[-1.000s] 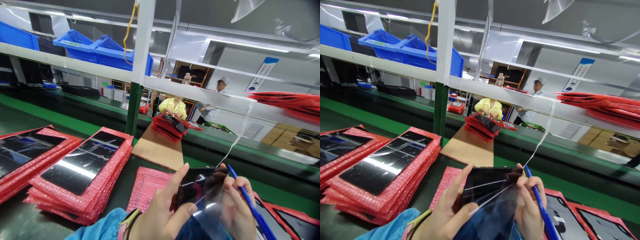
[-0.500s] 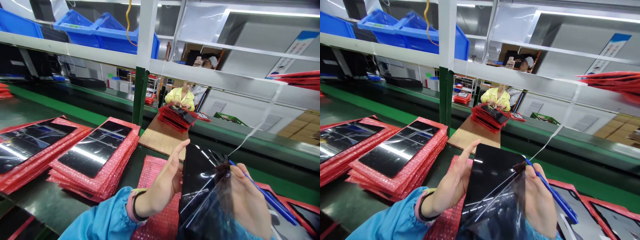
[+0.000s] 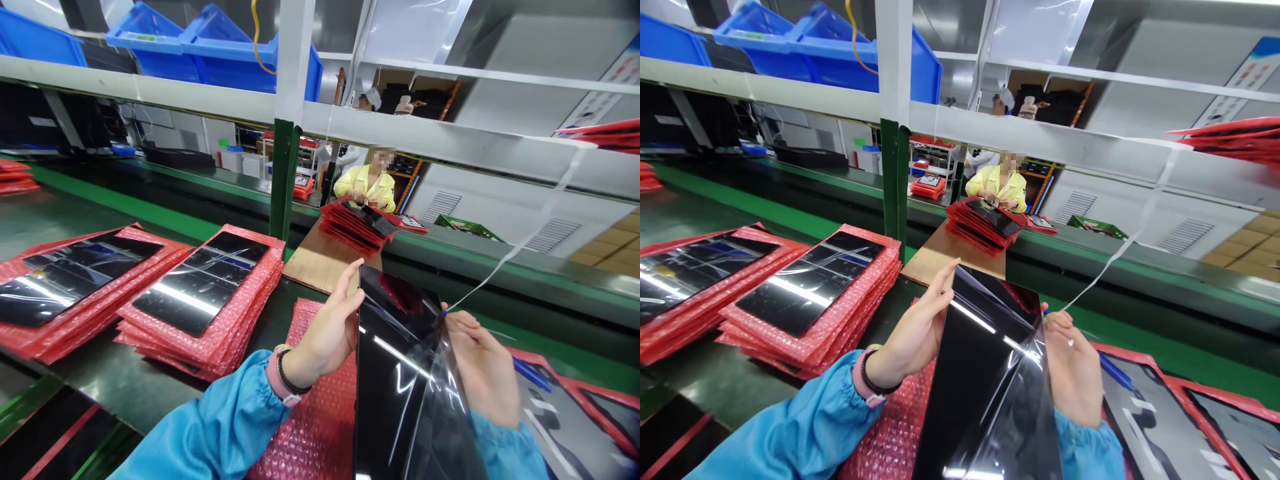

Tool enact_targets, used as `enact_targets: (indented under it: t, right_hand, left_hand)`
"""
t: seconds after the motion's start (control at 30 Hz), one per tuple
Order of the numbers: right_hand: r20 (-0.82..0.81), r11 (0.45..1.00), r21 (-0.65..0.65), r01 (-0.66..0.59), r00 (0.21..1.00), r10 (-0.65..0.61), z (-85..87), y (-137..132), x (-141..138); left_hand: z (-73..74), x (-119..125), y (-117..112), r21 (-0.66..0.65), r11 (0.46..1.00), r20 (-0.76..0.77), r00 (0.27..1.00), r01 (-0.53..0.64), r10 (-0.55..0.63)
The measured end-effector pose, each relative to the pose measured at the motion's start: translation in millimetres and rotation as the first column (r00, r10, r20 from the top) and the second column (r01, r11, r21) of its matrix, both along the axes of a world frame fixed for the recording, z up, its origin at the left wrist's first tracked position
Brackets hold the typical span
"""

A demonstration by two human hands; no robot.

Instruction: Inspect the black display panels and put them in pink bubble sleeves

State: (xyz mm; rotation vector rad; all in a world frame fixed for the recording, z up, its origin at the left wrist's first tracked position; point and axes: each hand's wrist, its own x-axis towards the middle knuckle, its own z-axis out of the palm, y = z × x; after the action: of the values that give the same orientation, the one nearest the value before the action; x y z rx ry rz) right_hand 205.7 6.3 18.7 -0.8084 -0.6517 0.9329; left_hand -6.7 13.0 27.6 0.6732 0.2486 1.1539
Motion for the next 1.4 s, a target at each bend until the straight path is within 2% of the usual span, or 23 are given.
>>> enact_targets:
  t: [0.17,0.33,0.53,0.67,0.77,0.87,1.0,1.07,1.13,1.23,1.3,1.4]
  right_hand:
    - [-0.226,0.971,-0.188,-0.146,0.969,0.102,-1.6,7.1,-5.0]
    - [-0.356,0.94,-0.259,-0.223,0.927,0.122,-1.9,11.0,-12.1]
    - [-0.367,0.934,-0.256,-0.249,0.919,0.144,0.3,9.3,-16.7]
    - [-0.288,0.944,-0.252,-0.212,0.948,0.136,-8.3,11.7,-15.3]
    - [-0.199,0.966,-0.231,-0.116,0.977,0.07,-21.5,15.8,-15.5]
    - [-0.09,0.988,-0.155,0.023,0.995,-0.037,-38.8,17.8,-13.7]
    - [0.09,0.97,0.003,0.244,0.966,-0.243,-70.0,12.9,3.0]
    - [0.197,0.952,0.036,0.303,0.932,-0.305,-88.9,8.9,14.2]
    - [0.313,0.963,-0.006,0.27,0.915,-0.255,-108.1,6.8,21.4]
    - [0.436,0.984,-0.124,0.131,0.898,-0.065,-132.3,10.6,19.8]
    - [0.472,0.982,-0.18,0.05,0.881,0.042,-143.6,16.9,13.9]
    - [0.488,0.974,-0.224,-0.026,0.862,0.135,-153.9,26.3,7.5]
  left_hand:
    - [-6.1,0.7,10.6,0.025,0.993,-0.046,0.993,-0.112,0.113]
    - [-8.2,0.1,17.0,0.011,0.997,-0.022,0.997,-0.074,0.074]
    - [-12.3,0.0,21.2,-0.015,0.995,-0.02,0.995,-0.096,0.096]
    - [-16.3,-0.7,24.6,0.012,0.991,-0.027,0.991,-0.132,0.132]
    - [-20.1,-0.2,28.1,0.051,0.985,-0.061,0.983,-0.167,0.171]
    - [-30.2,-4.2,31.5,0.009,0.977,-0.16,0.964,-0.212,0.211]
    - [-59.4,-28.2,33.5,-0.092,0.961,-0.283,0.933,-0.259,0.224]
    - [-77.6,-45.2,33.0,-0.131,0.952,-0.334,0.916,-0.278,0.222]
    - [-94.7,-59.7,31.8,-0.161,0.944,-0.379,0.901,-0.289,0.211]
    - [-114.9,-71.0,30.5,-0.177,0.939,-0.435,0.879,-0.294,0.193]
    - [-124.5,-72.1,30.9,-0.16,0.94,-0.47,0.861,-0.301,0.196]
    - [-135.0,-69.6,32.1,-0.101,0.947,-0.519,0.828,-0.306,0.212]
